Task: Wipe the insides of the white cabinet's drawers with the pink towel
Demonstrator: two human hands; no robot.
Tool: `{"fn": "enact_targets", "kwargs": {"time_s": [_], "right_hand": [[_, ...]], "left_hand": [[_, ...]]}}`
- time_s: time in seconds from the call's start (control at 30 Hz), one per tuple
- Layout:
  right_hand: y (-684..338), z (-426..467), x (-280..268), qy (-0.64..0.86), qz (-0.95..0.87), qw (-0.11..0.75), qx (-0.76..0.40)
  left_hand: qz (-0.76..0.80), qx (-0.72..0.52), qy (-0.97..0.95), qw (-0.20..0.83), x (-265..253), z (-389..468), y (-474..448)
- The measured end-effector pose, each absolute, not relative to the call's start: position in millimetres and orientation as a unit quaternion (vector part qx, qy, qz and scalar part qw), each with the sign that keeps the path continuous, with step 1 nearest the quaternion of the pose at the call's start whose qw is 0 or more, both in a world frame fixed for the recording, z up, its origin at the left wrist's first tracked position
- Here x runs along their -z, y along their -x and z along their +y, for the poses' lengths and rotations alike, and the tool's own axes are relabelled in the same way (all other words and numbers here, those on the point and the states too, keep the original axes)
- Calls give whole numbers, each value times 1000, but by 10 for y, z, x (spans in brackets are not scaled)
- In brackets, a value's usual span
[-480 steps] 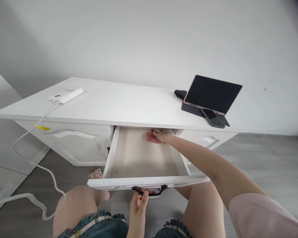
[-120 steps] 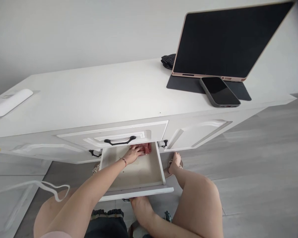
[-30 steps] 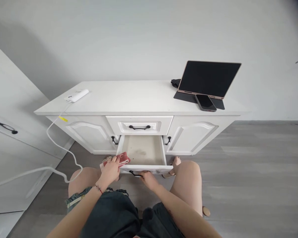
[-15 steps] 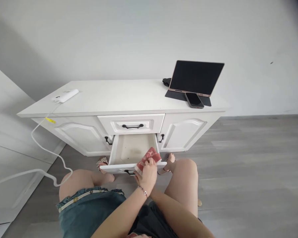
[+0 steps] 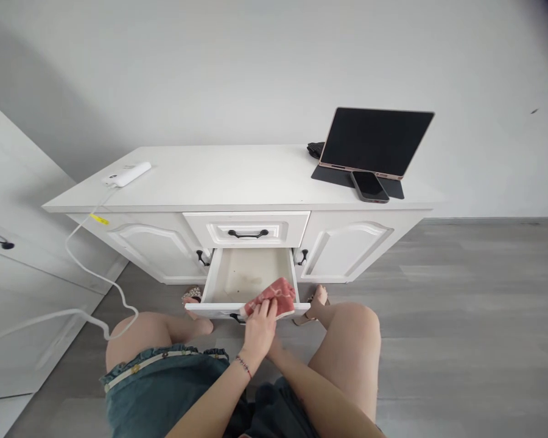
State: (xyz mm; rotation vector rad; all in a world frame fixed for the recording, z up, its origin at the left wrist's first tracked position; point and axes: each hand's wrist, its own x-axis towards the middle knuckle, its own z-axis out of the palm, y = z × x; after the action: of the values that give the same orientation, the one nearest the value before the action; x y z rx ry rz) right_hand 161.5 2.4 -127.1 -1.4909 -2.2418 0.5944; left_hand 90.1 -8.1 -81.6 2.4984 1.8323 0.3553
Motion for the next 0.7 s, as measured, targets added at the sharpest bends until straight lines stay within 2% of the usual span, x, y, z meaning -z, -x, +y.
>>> {"fn": "enact_targets", "kwargs": {"time_s": [0.2,0.37,0.53,0.7], "right_hand": [[-1434,-97,1587,516,-785,189,-286],[-1473,-125,1530,547,-758,195,-296],[-1568,-109,1401,580,-724,233,-290],[-1679,-147,1306,556,-720,309,-277]], "left_hand": [[667,-81,-740,-30,784,-82,-57],[722,-96,-685,-24,759,-91,366],[769,-163,-618,-12,764,-70,486],[810,-263,-525,1,991,-63,456]]}}
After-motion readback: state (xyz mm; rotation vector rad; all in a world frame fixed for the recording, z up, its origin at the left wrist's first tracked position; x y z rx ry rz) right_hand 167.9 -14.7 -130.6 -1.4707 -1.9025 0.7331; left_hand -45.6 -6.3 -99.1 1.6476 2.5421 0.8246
